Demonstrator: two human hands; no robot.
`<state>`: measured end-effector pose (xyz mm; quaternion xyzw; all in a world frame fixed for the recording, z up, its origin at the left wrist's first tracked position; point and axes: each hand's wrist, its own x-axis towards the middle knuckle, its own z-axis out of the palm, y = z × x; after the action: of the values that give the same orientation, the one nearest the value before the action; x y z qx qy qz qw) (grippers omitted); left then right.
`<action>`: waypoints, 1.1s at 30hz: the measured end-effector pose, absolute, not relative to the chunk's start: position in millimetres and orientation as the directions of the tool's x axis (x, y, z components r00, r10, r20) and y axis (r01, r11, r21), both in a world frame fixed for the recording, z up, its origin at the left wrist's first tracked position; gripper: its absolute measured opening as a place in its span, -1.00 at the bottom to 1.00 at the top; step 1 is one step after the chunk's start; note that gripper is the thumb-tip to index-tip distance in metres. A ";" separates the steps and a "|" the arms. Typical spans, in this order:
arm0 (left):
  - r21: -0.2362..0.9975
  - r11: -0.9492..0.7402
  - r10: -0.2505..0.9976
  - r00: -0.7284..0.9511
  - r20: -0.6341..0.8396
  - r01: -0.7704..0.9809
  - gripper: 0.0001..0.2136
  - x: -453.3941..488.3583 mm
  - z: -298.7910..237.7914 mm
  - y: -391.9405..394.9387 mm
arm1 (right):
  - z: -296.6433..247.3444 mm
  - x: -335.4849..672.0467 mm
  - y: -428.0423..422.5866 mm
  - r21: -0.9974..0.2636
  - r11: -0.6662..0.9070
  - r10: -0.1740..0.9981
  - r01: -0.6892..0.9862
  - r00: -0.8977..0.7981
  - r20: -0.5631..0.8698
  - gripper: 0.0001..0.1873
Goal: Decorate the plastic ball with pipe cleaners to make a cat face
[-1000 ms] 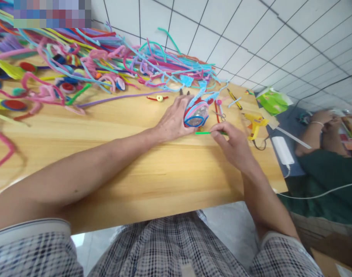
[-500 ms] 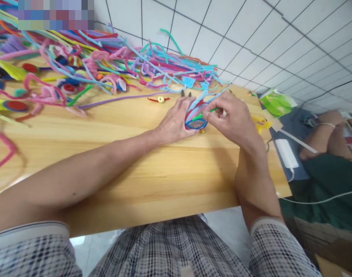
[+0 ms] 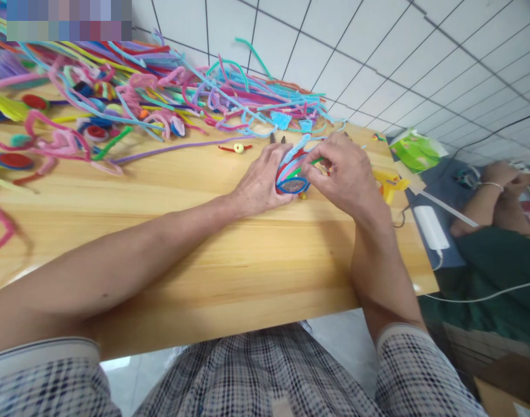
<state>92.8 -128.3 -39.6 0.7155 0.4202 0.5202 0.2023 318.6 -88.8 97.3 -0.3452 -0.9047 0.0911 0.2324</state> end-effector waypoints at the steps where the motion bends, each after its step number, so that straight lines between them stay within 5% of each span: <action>1: 0.726 -0.565 0.812 0.107 0.574 0.391 -0.07 92.9 -40.0 -128.1 | 97.0 318.1 -88.7 -0.329 0.742 0.670 0.584 -0.651 0.355 -0.83; 21: 0.716 -0.559 0.820 0.150 0.552 0.419 0.14 88.5 -43.7 -125.9 | 93.0 312.4 -92.6 -0.257 0.747 0.661 0.614 -0.644 0.384 -0.89; 27: 0.751 -0.563 0.824 0.156 0.545 0.345 -0.19 82.4 -38.1 -129.3 | 90.8 313.1 -94.1 -0.292 0.736 0.676 0.611 -0.630 0.382 -0.90; 33: 0.756 -0.567 0.823 0.179 0.539 0.328 -0.25 77.4 -38.4 -128.9 | 86.9 315.7 -91.2 -0.298 0.744 0.667 0.599 -0.638 0.384 -0.88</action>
<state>77.4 -128.9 -38.4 0.7274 0.3956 0.5042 0.2453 315.7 -91.2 86.9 -0.3507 -0.9023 0.0715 0.2404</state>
